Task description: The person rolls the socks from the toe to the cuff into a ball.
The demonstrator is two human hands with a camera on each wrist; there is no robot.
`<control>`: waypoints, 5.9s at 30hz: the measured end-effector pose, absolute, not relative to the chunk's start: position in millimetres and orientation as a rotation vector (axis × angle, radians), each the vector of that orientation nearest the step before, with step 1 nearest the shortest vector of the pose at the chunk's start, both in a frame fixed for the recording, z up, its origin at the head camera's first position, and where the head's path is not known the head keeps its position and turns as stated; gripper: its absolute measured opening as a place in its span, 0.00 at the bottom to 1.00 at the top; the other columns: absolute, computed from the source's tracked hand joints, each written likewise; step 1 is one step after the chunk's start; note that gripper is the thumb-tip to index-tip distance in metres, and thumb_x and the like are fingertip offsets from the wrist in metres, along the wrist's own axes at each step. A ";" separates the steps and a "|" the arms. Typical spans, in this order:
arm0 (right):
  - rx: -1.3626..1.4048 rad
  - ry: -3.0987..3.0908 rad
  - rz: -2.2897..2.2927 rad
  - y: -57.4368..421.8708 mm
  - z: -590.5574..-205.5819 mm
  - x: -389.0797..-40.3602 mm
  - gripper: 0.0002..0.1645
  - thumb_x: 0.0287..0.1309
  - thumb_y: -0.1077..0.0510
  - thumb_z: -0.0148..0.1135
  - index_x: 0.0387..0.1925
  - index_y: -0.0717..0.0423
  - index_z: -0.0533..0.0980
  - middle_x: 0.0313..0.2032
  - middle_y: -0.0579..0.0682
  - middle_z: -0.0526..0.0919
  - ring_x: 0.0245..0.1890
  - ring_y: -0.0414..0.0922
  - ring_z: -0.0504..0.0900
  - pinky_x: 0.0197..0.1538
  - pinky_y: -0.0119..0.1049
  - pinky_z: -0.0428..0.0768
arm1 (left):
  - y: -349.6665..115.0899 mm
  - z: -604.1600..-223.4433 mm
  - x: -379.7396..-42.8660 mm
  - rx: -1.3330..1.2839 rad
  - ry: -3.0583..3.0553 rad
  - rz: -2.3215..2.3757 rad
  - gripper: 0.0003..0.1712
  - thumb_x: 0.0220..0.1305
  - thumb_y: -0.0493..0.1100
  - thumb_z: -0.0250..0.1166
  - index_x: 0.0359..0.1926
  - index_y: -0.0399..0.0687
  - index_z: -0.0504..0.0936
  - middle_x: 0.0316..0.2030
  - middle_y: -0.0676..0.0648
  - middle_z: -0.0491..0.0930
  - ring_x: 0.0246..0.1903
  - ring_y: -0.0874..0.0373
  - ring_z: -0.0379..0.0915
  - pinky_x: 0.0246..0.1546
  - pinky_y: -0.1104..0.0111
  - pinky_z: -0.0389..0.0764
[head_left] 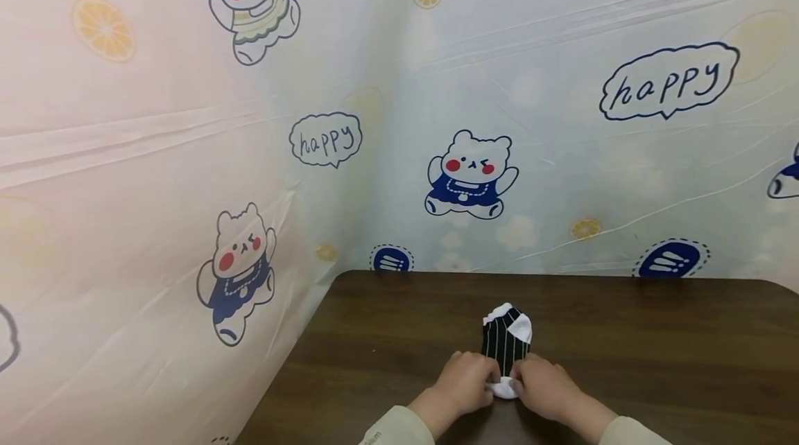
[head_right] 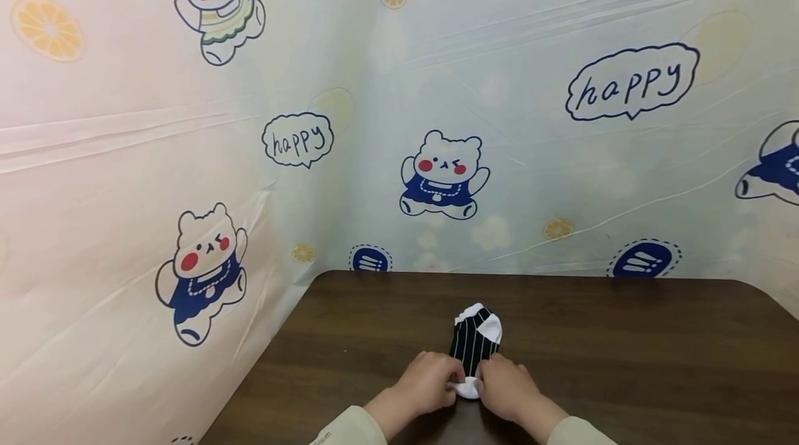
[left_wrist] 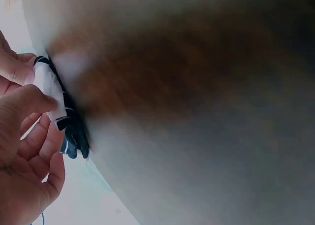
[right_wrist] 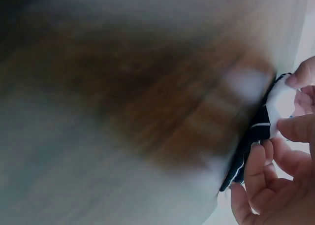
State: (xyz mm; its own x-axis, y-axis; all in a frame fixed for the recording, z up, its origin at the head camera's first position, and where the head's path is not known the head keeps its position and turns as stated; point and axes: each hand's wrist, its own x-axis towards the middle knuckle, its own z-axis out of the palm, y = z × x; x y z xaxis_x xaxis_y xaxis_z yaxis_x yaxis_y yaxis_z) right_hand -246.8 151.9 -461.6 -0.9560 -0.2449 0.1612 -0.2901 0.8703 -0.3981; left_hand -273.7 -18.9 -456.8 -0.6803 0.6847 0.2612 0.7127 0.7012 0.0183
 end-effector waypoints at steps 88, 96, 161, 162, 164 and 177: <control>0.629 -2.761 0.608 165.1 -465.2 -251.2 0.10 0.39 0.57 0.66 0.22 0.45 0.70 0.15 0.33 0.64 0.16 0.33 0.61 0.23 0.34 0.61 | -14.7 -453.4 -274.3 -1.085 -2.706 -0.330 0.14 0.38 0.34 0.72 0.26 0.54 0.78 0.21 0.61 0.69 0.23 0.70 0.64 0.25 0.76 0.66; 0.658 -2.703 0.453 163.9 -463.0 -247.6 0.09 0.43 0.57 0.66 0.28 0.47 0.74 0.22 0.33 0.71 0.23 0.32 0.68 0.30 0.42 0.68 | -15.4 -458.7 -281.8 -1.065 -2.774 -0.452 0.13 0.36 0.34 0.72 0.25 0.53 0.79 0.20 0.62 0.72 0.21 0.71 0.65 0.24 0.77 0.66; 0.688 -2.755 0.483 172.6 -461.8 -252.5 0.09 0.38 0.59 0.64 0.23 0.46 0.71 0.17 0.34 0.69 0.18 0.33 0.65 0.27 0.40 0.65 | -12.7 -452.9 -280.2 -1.106 -2.707 -0.404 0.14 0.38 0.36 0.72 0.29 0.55 0.80 0.25 0.60 0.74 0.26 0.69 0.69 0.28 0.77 0.69; 0.685 -2.745 0.475 172.4 -460.9 -251.7 0.09 0.38 0.59 0.64 0.23 0.46 0.71 0.17 0.34 0.69 0.18 0.33 0.65 0.27 0.40 0.65 | -12.9 -453.1 -281.1 -1.102 -2.716 -0.423 0.14 0.38 0.36 0.72 0.28 0.54 0.80 0.24 0.60 0.74 0.25 0.69 0.68 0.28 0.77 0.68; 0.679 -2.721 0.440 172.8 -459.1 -250.0 0.09 0.39 0.58 0.65 0.24 0.47 0.72 0.18 0.34 0.70 0.19 0.33 0.66 0.28 0.41 0.66 | -12.8 -453.6 -283.1 -1.092 -2.734 -0.468 0.13 0.39 0.36 0.71 0.28 0.54 0.80 0.24 0.60 0.75 0.25 0.69 0.68 0.27 0.77 0.68; 0.638 -2.621 0.233 175.9 -453.2 -241.9 0.17 0.42 0.50 0.73 0.34 0.48 0.75 0.32 0.43 0.77 0.32 0.43 0.77 0.34 0.44 0.70 | -14.9 -450.6 -291.0 -1.021 -2.791 -0.739 0.11 0.40 0.35 0.71 0.28 0.51 0.83 0.27 0.58 0.82 0.29 0.71 0.72 0.31 0.78 0.71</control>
